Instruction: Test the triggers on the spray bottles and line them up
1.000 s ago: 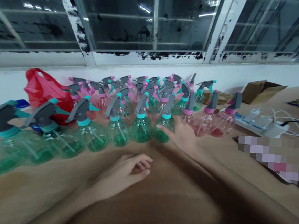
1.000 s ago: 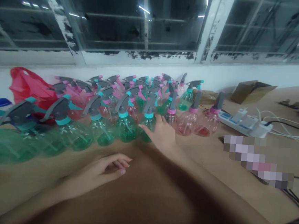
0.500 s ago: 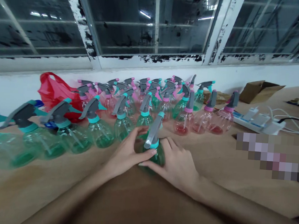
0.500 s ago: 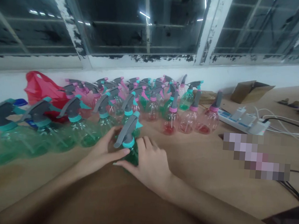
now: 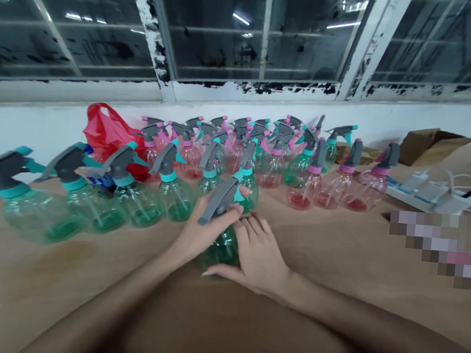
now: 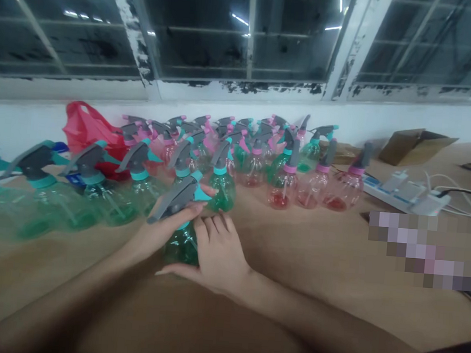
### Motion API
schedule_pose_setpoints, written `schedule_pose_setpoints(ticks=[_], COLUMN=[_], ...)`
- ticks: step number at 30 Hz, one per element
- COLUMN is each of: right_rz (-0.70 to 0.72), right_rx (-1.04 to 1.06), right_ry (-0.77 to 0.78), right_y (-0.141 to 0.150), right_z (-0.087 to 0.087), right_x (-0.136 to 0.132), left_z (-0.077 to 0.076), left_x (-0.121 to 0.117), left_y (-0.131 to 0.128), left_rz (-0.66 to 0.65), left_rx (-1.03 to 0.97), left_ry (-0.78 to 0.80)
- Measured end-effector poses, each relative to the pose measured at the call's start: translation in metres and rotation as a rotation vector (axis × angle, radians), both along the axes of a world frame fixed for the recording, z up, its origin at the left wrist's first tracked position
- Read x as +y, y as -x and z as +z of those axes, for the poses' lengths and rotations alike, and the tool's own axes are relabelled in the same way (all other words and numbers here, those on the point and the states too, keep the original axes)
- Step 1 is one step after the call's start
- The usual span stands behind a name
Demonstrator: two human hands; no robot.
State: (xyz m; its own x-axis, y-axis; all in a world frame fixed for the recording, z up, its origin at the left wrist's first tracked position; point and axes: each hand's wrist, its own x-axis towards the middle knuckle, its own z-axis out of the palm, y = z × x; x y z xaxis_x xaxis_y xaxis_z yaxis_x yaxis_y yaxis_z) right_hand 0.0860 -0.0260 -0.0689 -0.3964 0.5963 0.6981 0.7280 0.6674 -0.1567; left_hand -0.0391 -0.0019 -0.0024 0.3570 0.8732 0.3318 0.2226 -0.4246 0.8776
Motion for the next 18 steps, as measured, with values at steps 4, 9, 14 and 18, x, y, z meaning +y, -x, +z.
schedule_pose_setpoints(ticks=[4, 9, 14, 18], right_rz=[0.273, 0.413, 0.26, 0.205], right_rx=[-0.056, -0.146, -0.192, -0.225], right_ry=[0.056, 0.068, 0.234, 0.377], right_y=[-0.025, -0.067, -0.096, -0.105], right_z=[-0.004, -0.011, -0.024, -0.035], right_x=[0.014, 0.039, 0.053, 0.059], left_z=[-0.006, -0.003, 0.004, 0.006], left_x=[-0.001, -0.006, -0.008, -0.005], left_y=[0.006, 0.006, 0.003, 0.004], left_rz=[-0.034, -0.033, 0.024, 0.029], left_rx=[0.023, 0.06, 0.119, 0.171], left_ry=[-0.005, 0.007, 0.004, 0.04])
